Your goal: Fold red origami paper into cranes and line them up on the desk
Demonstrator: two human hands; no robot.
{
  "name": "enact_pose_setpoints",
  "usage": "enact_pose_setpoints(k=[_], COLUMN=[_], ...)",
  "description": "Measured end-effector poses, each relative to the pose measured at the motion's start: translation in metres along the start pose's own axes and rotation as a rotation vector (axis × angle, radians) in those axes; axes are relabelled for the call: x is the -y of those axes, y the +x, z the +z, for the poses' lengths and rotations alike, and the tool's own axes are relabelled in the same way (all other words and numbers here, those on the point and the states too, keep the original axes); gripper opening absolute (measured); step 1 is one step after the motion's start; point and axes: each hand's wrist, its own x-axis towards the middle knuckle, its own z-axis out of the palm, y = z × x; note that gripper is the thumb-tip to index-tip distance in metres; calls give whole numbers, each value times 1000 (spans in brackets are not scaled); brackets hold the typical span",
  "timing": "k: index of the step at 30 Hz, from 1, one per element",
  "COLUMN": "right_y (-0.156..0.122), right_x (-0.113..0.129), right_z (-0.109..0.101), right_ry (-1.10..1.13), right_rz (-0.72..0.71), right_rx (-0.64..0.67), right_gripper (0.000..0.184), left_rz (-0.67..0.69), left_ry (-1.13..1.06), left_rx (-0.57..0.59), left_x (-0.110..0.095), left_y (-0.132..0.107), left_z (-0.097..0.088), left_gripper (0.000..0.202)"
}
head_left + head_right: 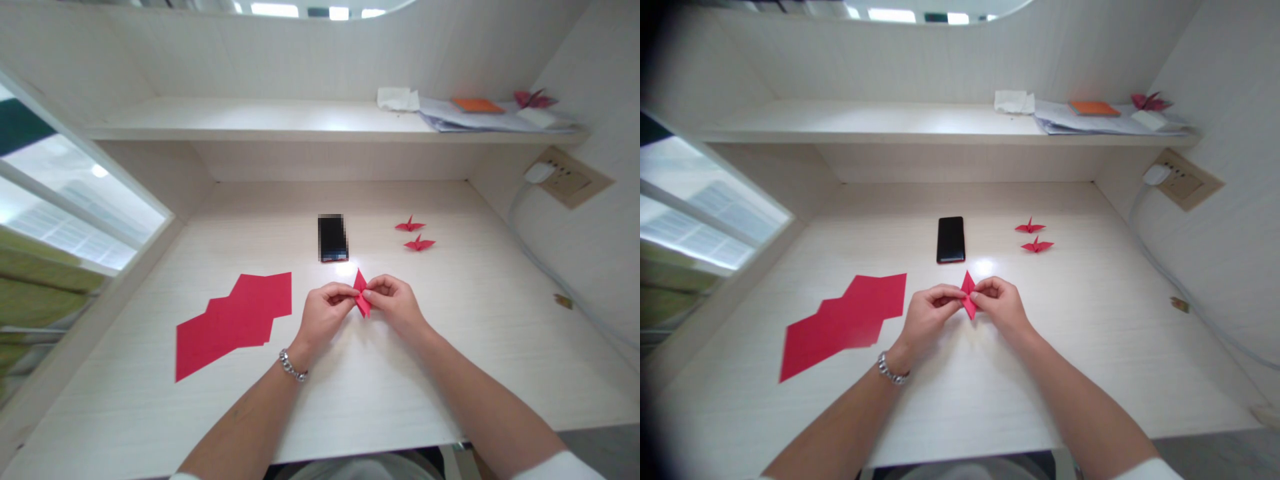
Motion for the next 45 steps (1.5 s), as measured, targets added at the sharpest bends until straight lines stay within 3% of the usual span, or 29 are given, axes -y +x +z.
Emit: enact_pose_setpoints(k=[5, 13, 30, 36, 41, 45], right_y=[1, -2, 3, 1, -2, -2], right_x=[-6, -2, -10, -5, -8, -7], right_z=[0, 3, 0, -1, 4, 3], right_ry=[-20, 20, -25, -143, -114, -154], right_rz=[-54, -15, -52, -53, -13, -14], right_rx=[-23, -2, 17, 71, 111, 130], right_gripper=[27, 34, 44, 44, 46, 40], left_rz=[-84, -131, -132, -174, -144, -182], left_ry=[-211, -218, -193, -179, -144, -228], left_rx=[-6, -25, -77, 23, -55, -35], left_x=[3, 5, 3, -1, 5, 9], left_y=[1, -1, -2, 0, 2, 4], left_z=[2, 7, 10, 11, 8, 6], left_gripper=[14, 33, 46, 23, 21, 21])
